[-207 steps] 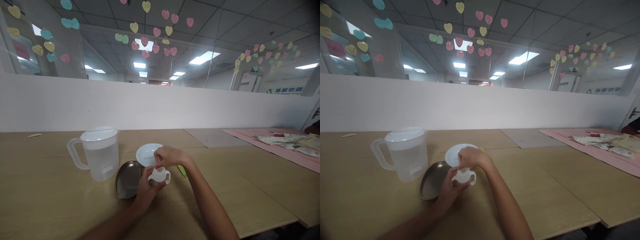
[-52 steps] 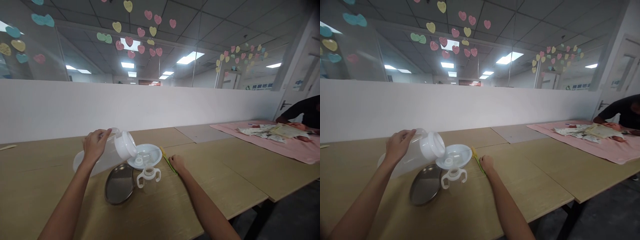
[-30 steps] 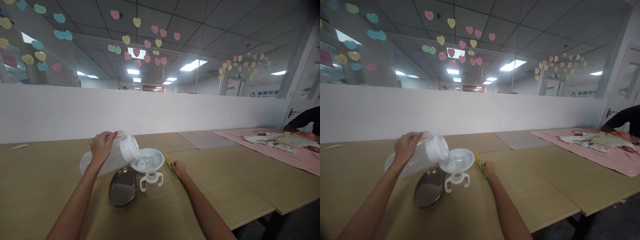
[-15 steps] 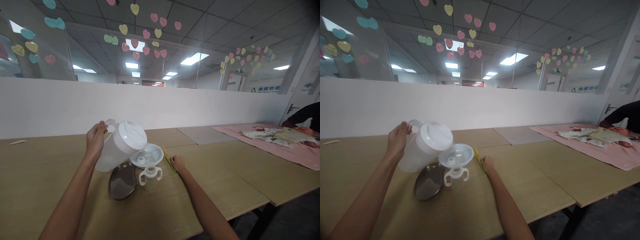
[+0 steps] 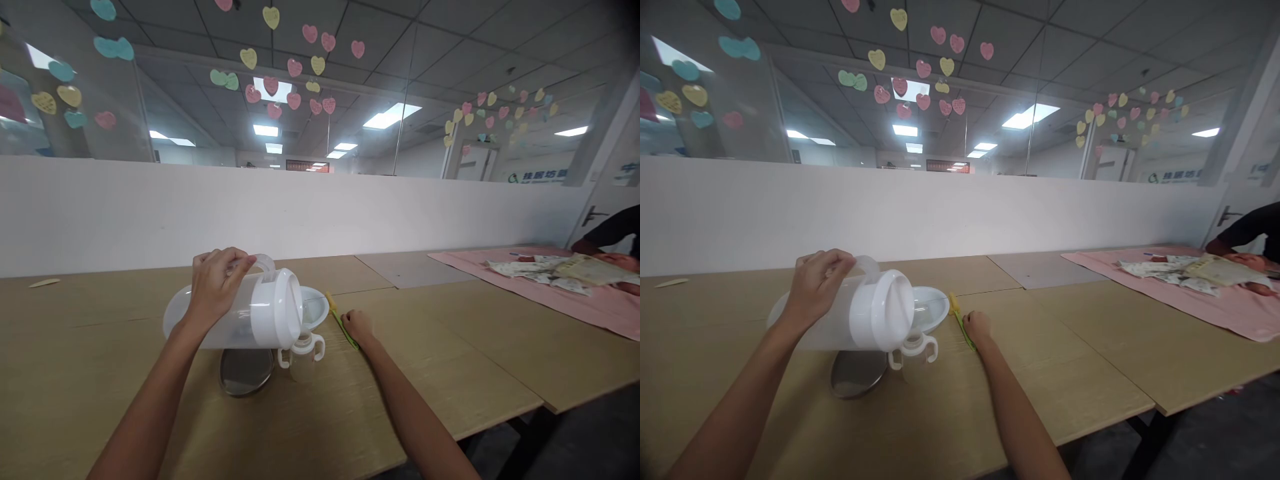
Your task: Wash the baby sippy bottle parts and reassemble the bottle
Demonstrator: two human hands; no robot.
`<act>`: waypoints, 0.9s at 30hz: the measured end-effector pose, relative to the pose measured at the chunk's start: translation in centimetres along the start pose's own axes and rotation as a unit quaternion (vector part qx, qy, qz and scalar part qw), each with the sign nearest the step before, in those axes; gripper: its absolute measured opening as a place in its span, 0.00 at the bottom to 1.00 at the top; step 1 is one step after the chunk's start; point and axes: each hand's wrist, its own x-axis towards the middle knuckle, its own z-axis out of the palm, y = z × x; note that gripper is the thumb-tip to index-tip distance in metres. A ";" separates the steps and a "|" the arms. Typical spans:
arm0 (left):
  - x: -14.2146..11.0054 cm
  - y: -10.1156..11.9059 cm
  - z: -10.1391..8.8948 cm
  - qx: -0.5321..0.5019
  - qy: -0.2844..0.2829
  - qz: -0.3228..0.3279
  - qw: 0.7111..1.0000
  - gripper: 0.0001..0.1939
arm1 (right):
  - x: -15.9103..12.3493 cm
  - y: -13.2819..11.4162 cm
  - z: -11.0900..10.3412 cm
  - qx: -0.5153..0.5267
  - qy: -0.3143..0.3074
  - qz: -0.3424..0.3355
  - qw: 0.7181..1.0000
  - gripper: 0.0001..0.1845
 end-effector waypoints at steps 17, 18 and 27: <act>0.0 0.2 -0.8 0.008 -0.005 0.001 1.000 0.17 | 0.2 0.2 0.2 0.004 0.002 -0.002 1.000 0.23; 0.0 0.3 -0.9 0.010 -0.008 0.002 1.000 0.17 | 0.2 0.2 0.3 0.003 0.003 -0.002 1.000 0.23; -0.1 0.5 -1.4 0.007 0.016 0.018 1.000 0.16 | 0.0 0.0 0.0 -0.001 0.001 -0.004 1.000 0.23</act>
